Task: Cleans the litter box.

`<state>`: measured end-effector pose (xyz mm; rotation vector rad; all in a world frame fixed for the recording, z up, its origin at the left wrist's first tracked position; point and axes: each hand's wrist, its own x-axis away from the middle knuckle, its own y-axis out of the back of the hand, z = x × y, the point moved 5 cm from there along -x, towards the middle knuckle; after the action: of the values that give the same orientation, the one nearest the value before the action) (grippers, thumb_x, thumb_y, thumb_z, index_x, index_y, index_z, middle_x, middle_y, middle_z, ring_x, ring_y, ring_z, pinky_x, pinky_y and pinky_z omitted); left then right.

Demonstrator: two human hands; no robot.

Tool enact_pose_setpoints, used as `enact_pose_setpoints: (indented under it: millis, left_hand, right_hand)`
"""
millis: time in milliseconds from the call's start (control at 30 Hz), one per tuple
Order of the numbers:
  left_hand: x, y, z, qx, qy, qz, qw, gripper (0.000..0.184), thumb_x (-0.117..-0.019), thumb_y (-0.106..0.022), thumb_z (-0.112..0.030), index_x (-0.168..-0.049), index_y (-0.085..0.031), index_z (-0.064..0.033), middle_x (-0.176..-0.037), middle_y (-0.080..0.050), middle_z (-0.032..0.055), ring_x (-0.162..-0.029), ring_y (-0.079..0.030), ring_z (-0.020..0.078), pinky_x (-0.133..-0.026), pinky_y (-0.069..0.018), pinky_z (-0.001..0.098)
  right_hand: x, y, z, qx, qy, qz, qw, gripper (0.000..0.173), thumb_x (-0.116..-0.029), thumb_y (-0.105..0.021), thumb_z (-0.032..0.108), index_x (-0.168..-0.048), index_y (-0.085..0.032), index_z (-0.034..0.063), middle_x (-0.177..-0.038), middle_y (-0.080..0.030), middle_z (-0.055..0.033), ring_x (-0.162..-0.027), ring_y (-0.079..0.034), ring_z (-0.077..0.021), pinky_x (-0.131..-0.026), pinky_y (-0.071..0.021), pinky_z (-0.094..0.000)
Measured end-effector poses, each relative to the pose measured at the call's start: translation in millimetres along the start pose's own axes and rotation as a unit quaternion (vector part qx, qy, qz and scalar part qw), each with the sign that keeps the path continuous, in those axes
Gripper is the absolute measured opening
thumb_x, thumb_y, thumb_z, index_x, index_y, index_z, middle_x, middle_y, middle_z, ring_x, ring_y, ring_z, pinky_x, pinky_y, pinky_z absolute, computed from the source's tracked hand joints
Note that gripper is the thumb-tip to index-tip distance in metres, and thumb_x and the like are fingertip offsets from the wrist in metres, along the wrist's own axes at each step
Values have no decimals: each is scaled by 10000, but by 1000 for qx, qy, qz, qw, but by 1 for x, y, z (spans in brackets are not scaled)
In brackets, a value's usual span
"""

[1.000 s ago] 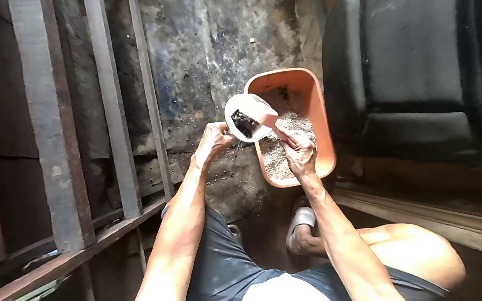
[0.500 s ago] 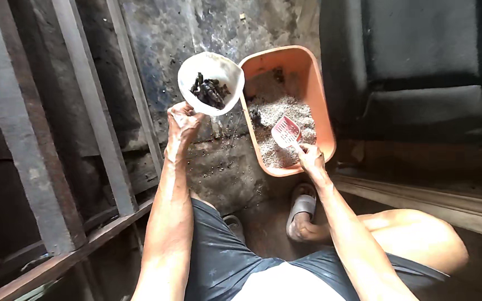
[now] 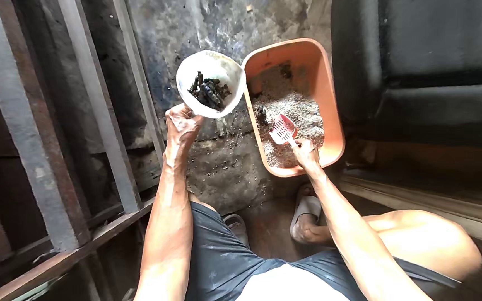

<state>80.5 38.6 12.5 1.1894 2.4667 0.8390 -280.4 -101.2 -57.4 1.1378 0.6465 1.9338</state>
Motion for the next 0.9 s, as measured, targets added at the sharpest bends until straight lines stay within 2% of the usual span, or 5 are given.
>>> enact_pose_setpoints:
  millis: [267, 367, 433, 700, 900]
  left_hand:
    - [4, 2, -2, -6, 6, -4, 1000, 123, -892, -730, -178, -907, -732, -56, -802, -698, 14, -709, -616, 18, -718, -514, 275]
    - [4, 2, -5, -11, -2, -6, 1000, 128, -895, -726, -186, -881, -717, -59, -770, -672, -1, -680, -587, 12, -694, -493, 267]
    - [4, 3, -5, -11, -4, -11, 1000, 122, -887, -732, -182, -870, -714, -63, -757, -668, -9, -671, -585, 3, -683, -491, 258]
    - [13, 14, -5, -18, -7, -14, 1000, 118, -888, -724, -169, -895, -730, -52, -795, -697, 26, -717, -626, 37, -722, -518, 302]
    - [22, 30, -5, -41, -9, -36, 998, 131, -893, -733, -186, -895, -731, -55, -812, -708, 26, -742, -638, 23, -740, -523, 279]
  right_hand:
    - [-22, -3, 8, -25, 14, -7, 1000, 303, -1048, -528, 260, -1210, -713, 82, -1064, -702, -249, -969, -670, -452, -789, -496, -678]
    - [-49, -3, 12, 22, -25, 6, 999, 314, -1033, -540, 261, -1208, -737, 89, -1140, -717, -229, -1083, -669, -435, -910, -492, -657]
    - [-58, -1, 23, 65, -25, 17, 997, 312, -1019, -543, 246, -1207, -736, 89, -1163, -715, -231, -1117, -663, -437, -922, -484, -662]
    - [-106, 28, 54, 185, 69, 76, 977, 337, -1013, -575, 357, -1146, -749, 100, -1153, -709, -239, -1108, -656, -458, -877, -481, -704]
    - [-135, 19, 49, 156, 128, 121, 972, 296, -977, -644, 369, -1106, -783, 141, -1114, -732, -201, -1084, -671, -427, -907, -478, -710]
